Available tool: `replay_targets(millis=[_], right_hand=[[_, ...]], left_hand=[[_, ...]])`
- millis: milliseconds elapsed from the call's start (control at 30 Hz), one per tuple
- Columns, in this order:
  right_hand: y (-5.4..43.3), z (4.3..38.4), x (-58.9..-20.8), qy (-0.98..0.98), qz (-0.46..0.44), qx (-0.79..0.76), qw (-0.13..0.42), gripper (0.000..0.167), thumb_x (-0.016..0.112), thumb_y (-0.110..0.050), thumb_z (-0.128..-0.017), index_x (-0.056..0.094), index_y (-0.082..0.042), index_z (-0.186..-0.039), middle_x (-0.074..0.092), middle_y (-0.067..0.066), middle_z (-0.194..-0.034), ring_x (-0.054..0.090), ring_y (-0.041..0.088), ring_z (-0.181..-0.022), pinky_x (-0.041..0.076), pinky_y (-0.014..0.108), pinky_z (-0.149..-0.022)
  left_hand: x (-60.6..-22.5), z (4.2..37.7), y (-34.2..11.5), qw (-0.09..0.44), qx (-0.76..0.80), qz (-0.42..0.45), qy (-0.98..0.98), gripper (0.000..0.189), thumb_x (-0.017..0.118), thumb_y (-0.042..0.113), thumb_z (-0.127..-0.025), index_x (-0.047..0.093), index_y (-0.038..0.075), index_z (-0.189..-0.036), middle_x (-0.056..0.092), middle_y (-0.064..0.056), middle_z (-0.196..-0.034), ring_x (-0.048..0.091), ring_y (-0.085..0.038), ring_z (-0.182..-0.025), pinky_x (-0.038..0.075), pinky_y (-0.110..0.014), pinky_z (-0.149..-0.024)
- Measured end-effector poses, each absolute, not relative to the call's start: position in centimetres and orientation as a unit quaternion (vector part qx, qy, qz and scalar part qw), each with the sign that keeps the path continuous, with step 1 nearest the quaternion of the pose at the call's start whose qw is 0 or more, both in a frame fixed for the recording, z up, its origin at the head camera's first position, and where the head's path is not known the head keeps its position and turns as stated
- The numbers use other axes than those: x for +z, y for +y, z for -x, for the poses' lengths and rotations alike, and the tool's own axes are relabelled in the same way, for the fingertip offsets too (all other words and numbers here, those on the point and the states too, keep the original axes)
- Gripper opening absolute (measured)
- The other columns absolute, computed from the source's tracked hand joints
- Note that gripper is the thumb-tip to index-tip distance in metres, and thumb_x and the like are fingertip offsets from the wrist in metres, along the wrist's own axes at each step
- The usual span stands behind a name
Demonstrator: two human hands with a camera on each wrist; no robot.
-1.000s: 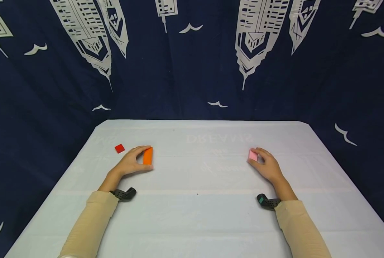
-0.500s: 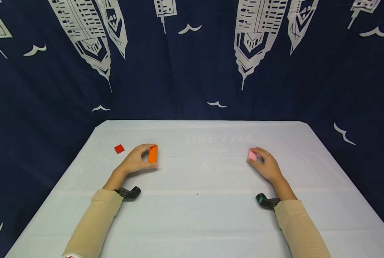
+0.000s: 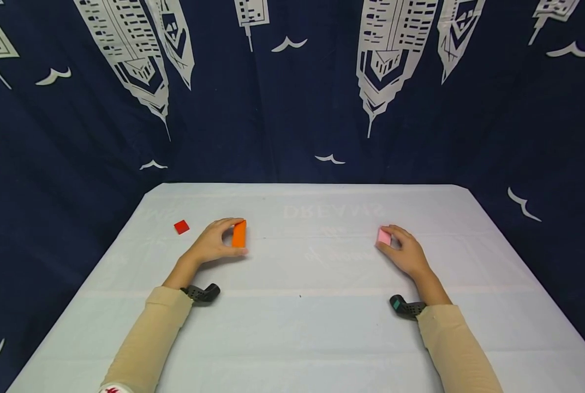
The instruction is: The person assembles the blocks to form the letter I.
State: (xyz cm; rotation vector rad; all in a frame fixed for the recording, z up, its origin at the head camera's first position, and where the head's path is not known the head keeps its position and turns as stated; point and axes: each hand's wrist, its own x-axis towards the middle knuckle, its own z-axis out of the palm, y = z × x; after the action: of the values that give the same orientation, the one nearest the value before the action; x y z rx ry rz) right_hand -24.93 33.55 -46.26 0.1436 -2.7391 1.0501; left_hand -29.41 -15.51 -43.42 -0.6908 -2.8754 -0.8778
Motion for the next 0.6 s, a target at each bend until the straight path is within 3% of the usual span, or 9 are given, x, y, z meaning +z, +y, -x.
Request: replay_targets(millis=[600], right_hand=[[33.6,25.0,-46.4,-0.930,-0.050,0.348,0.105,0.059,0.064,-0.035,-0.094,0.051,0.005,-0.136,0.037,0.031,-0.146,0.030,0.052,-0.134,0.026,0.064,-0.107]], left_hand=[[-43.7,29.9,-13.4,0.043,-0.272,0.228,-0.934,0.090,0.081,0.057,-0.067,0.052,0.016,-0.141,0.051,-0.007,-0.142,0.042,-0.028,-0.133,0.025,-0.049,-0.113]])
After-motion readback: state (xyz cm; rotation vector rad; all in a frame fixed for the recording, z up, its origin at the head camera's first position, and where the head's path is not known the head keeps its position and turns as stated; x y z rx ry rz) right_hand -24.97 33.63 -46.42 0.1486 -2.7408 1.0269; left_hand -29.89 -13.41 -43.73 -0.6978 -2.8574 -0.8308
